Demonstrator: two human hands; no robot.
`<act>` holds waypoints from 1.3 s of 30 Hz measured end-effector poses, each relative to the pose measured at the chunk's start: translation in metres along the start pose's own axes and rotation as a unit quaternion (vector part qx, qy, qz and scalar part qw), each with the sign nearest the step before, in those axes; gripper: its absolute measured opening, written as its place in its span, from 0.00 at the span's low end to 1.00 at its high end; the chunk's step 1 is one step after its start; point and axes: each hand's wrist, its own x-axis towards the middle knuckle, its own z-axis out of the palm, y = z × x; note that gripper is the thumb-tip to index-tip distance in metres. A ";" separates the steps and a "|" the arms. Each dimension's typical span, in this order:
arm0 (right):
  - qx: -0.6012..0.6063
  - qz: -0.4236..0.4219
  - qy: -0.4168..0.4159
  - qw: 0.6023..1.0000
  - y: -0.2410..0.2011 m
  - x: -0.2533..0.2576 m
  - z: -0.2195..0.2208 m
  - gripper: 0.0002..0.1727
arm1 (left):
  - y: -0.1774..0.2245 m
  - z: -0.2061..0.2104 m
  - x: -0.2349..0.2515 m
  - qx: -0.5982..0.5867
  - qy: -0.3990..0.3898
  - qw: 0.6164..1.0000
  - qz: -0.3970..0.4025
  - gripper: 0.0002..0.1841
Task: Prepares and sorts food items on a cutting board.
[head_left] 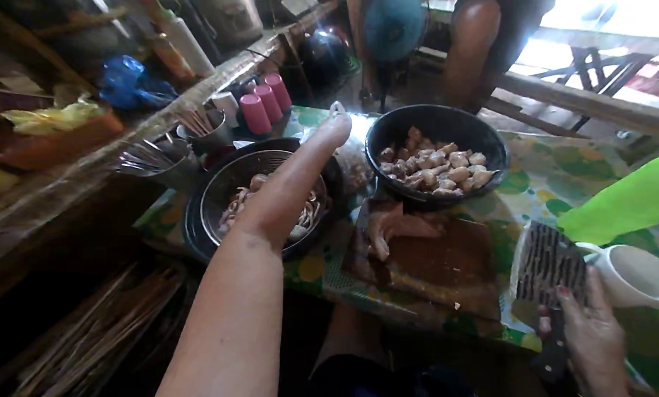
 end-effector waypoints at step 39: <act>-0.019 -0.028 -0.030 0.999 0.008 0.006 0.012 0.37 | 0.023 0.010 0.015 -0.042 -0.003 0.995 0.095 0.16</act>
